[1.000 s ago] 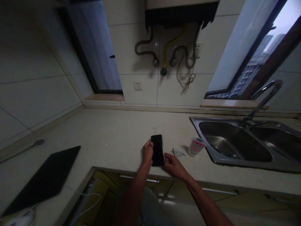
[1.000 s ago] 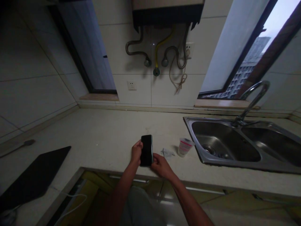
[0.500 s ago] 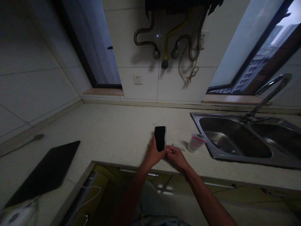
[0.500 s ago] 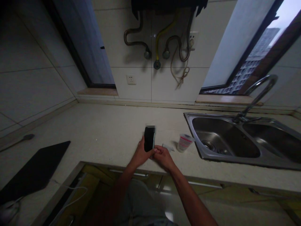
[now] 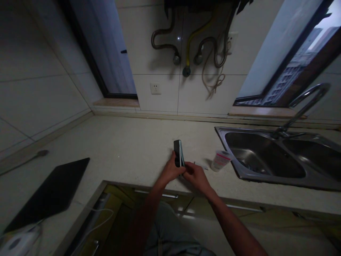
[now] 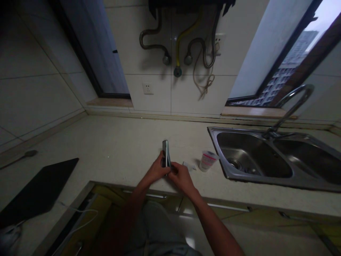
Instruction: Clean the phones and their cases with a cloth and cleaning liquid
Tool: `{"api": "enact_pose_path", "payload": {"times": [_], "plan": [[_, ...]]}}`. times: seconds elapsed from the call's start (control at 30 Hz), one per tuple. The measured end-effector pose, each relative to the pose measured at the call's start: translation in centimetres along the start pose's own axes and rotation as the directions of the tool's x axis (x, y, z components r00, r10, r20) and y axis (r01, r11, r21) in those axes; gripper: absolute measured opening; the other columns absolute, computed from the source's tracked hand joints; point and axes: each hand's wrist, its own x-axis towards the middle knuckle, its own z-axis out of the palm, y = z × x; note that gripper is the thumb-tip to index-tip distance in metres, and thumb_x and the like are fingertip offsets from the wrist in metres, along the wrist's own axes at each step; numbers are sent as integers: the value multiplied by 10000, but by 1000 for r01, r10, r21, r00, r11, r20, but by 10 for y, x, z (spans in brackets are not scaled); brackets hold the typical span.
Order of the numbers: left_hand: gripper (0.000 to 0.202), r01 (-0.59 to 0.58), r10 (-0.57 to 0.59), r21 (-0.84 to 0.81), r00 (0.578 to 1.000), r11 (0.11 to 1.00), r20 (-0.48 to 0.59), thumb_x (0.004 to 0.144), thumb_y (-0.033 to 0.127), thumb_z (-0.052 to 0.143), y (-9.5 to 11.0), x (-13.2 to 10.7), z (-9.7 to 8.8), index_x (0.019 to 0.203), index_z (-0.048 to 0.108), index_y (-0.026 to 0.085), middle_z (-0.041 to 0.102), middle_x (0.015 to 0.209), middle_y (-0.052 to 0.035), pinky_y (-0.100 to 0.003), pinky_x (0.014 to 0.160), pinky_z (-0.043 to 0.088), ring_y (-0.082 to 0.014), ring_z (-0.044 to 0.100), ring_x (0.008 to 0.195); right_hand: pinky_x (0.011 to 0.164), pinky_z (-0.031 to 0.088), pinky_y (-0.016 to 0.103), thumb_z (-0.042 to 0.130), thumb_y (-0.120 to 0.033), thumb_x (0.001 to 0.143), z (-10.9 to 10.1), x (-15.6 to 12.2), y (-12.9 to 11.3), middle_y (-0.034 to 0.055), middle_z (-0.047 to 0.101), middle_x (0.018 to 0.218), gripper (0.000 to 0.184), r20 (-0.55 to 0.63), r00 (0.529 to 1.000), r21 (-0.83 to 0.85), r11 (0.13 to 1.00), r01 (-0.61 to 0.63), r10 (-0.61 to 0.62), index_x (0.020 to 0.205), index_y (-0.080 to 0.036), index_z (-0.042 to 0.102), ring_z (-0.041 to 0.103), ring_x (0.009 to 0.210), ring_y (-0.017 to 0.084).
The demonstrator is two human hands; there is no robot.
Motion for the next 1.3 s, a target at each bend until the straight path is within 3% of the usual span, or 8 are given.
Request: {"api": "enact_pose_path", "payload": {"times": [0.13, 0.3, 0.4, 0.67, 0.83, 0.97, 1.1, 1.3], "plan": [[582, 36, -50, -115, 991, 993, -123, 585, 68, 583, 2, 0, 6, 1153, 492, 160, 569, 935, -15, -260, 808, 457, -144, 541, 839, 857, 545, 411, 533, -242, 830, 3, -3, -4, 123, 741, 1021, 362, -34, 989, -299, 946, 128, -145, 1154, -153, 670, 693, 895, 259], [375, 272, -247, -470, 962, 840, 114, 593, 149, 586, -9, -4, 7, 959, 514, 187, 559, 809, 9, -231, 630, 441, -132, 544, 716, 1080, 445, 460, 546, -214, 846, 5, -5, 9, 154, 579, 1391, 565, 54, 965, -307, 916, 260, -256, 1408, -173, 497, 563, 1269, 278], [402, 290, -262, -509, 957, 811, 127, 564, 140, 597, -14, -5, 8, 953, 515, 197, 562, 791, 17, -235, 604, 445, -136, 551, 700, 1118, 408, 470, 540, -147, 824, 7, -6, 18, 144, 493, 1487, 705, 129, 963, -285, 921, 266, -239, 1506, -198, 373, 499, 1350, 275], [513, 375, -321, -506, 927, 777, 194, 484, 66, 546, -17, -6, -11, 985, 528, 176, 621, 830, -22, -345, 671, 542, -187, 620, 749, 1125, 402, 471, 519, -57, 738, -7, 4, 22, 89, 537, 1456, 690, 118, 968, -249, 937, 246, -222, 1407, -222, 535, 532, 1322, 267], [602, 444, -321, -558, 895, 701, 308, 513, 81, 616, -17, -14, -31, 1099, 507, 164, 677, 1021, -130, -533, 745, 566, -304, 686, 899, 930, 527, 420, 585, -165, 748, -39, 7, 11, 58, 743, 1127, 536, 5, 992, -206, 970, 127, -128, 1273, -247, 649, 699, 977, 284], [635, 401, -330, -565, 916, 721, 228, 585, 161, 666, -17, -15, -30, 1191, 477, 181, 696, 1032, -146, -503, 705, 573, -312, 712, 855, 744, 561, 368, 593, -328, 795, -45, 5, 10, 72, 732, 951, 453, -185, 983, -93, 996, 3, -20, 1216, -168, 641, 669, 765, 234], [543, 333, -336, -532, 937, 778, 96, 699, 419, 713, -24, -9, -25, 1138, 539, 151, 704, 888, -118, -397, 634, 557, -267, 704, 713, 590, 583, 341, 640, -431, 750, -29, 1, 18, 91, 672, 1046, 516, -307, 911, 346, 924, -163, 276, 1191, -171, 570, 661, 756, 227], [444, 170, -229, -228, 935, 959, -269, 698, 493, 750, -41, -2, -25, 918, 626, 128, 706, 852, -92, -266, 618, 483, -202, 656, 731, 748, 636, 416, 732, -411, 732, 8, -9, 25, 91, 624, 1159, 606, -305, 858, 658, 743, -124, 413, 1246, -231, 465, 660, 952, 250]]}}
